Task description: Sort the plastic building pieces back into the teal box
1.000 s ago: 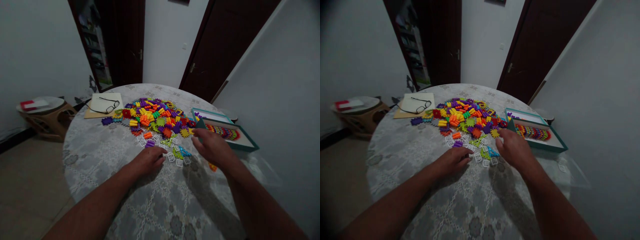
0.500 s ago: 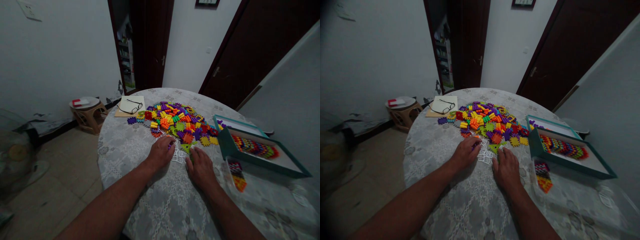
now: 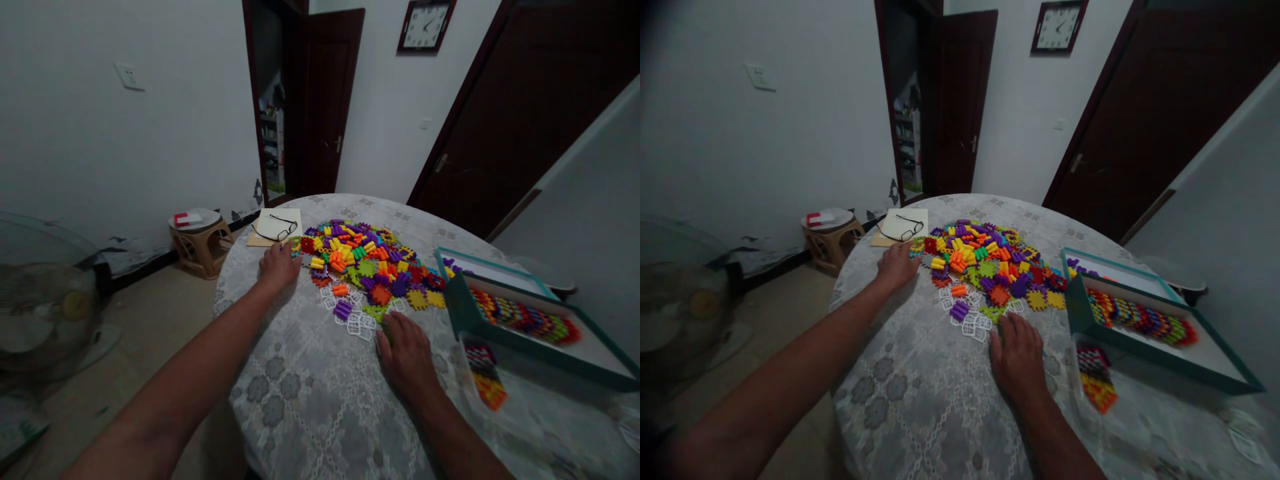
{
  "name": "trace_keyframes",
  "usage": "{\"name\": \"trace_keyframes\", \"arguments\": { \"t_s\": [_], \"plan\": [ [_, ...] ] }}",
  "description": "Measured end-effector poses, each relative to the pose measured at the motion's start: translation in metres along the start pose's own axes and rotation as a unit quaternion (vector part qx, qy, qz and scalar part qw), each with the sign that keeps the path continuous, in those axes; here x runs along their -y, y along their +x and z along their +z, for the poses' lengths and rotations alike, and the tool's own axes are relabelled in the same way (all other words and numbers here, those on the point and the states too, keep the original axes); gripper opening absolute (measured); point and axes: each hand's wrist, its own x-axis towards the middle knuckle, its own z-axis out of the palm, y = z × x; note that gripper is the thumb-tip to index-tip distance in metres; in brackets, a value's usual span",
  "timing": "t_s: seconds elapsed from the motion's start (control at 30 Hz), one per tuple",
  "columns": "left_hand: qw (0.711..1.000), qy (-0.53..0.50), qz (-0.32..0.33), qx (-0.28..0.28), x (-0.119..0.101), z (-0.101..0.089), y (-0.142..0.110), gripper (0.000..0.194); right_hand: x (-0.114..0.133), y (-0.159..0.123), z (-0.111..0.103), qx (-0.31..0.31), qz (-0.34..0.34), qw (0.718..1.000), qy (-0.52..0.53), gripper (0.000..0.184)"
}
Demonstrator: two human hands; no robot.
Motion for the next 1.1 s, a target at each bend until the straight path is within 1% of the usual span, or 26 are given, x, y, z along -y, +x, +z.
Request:
{"name": "trace_keyframes", "arguments": {
  "t_s": [0.1, 0.3, 0.4, 0.5, 0.63, 0.77, 0.9, 1.1],
  "plan": [
    [0.999, 0.032, -0.015, 0.012, 0.003, 0.004, 0.020, 0.061, -0.002, -0.002, 0.004, -0.003, 0.000, 1.000, 0.004, 0.036],
    [0.999, 0.043, -0.010, 0.011, -0.006, 0.024, 0.048, 0.057, -0.005, -0.005, 0.010, -0.013, -0.010, 1.000, 0.013, 0.036],
    [0.999, 0.045, -0.023, 0.016, -0.009, 0.033, 0.058, 0.061, -0.007, -0.006, 0.011, -0.015, -0.012, 1.000, 0.015, 0.037],
    [0.998, 0.045, -0.025, 0.020, -0.012, 0.036, 0.059, 0.064, -0.007, -0.006, 0.011, -0.016, -0.012, 1.000, 0.013, 0.037],
    [0.999, 0.046, -0.006, 0.024, -0.017, 0.036, 0.042, 0.063, -0.005, -0.004, 0.009, -0.018, -0.010, 1.000, 0.019, 0.036],
    [0.998, 0.048, 0.023, 0.026, -0.019, 0.032, 0.012, 0.055, -0.004, -0.003, 0.007, -0.010, -0.004, 1.000, 0.013, 0.035],
    [0.998, 0.049, 0.036, 0.034, -0.023, 0.027, -0.018, 0.050, -0.001, -0.001, 0.004, 0.000, 0.003, 1.000, 0.010, 0.036],
    [0.995, 0.028, 0.079, 0.058, -0.040, 0.021, -0.064, 0.051, 0.005, 0.003, -0.002, 0.015, 0.017, 1.000, 0.002, 0.035]
  ]
}}
